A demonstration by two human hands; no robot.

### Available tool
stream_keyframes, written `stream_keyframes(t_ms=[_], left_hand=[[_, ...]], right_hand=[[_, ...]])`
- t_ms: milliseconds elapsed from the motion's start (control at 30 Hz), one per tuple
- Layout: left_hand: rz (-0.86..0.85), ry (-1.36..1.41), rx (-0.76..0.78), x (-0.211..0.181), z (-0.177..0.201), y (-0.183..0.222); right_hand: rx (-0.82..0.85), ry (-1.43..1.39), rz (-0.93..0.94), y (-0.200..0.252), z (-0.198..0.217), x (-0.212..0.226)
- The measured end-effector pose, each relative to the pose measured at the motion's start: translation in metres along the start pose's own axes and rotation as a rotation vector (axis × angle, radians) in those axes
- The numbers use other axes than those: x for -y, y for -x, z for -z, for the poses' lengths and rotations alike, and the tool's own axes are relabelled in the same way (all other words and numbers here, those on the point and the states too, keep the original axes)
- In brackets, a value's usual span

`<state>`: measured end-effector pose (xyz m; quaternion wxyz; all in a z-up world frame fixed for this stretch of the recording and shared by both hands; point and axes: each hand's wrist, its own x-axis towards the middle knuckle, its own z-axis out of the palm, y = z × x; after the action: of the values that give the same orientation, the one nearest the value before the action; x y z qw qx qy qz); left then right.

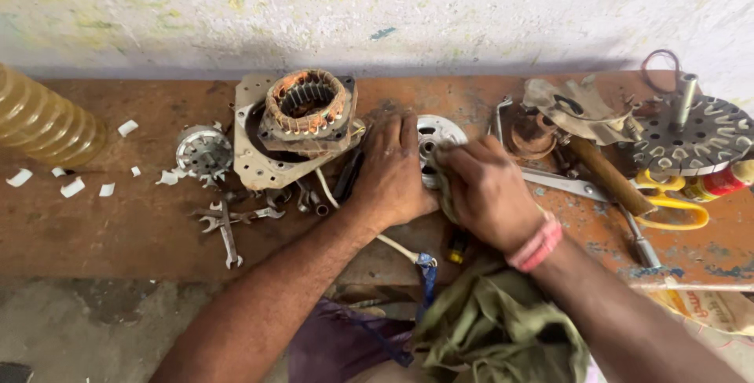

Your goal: The person uses a yellow-handled screwdriver to scrape and clean the surface of a circular metal motor component. They wipe the part with a green cloth and continue scraping. The work is performed on a cluttered workbench with various tools and motor parts visible.

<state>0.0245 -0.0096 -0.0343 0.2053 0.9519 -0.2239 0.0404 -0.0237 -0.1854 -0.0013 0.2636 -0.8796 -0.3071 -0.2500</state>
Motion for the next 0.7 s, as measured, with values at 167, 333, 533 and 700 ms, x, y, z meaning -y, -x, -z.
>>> stream_keyframes(t_ms=[167,333,533,700], left_hand=[[-0.04,0.047,-0.057,0.002,0.004,0.002],[-0.048,0.111,-0.049,-0.001,0.006,0.003],[-0.013,0.109,-0.058,0.001,0.005,0.005],[-0.014,-0.015,0.002,0.001,0.002,0.002]], right_hand=[[-0.063,0.01,-0.098,0.0,-0.002,-0.001],[-0.074,0.06,0.043,-0.042,-0.032,-0.045],[-0.06,0.05,-0.022,-0.025,-0.012,-0.009],[-0.046,0.038,-0.117,0.003,-0.001,0.006]])
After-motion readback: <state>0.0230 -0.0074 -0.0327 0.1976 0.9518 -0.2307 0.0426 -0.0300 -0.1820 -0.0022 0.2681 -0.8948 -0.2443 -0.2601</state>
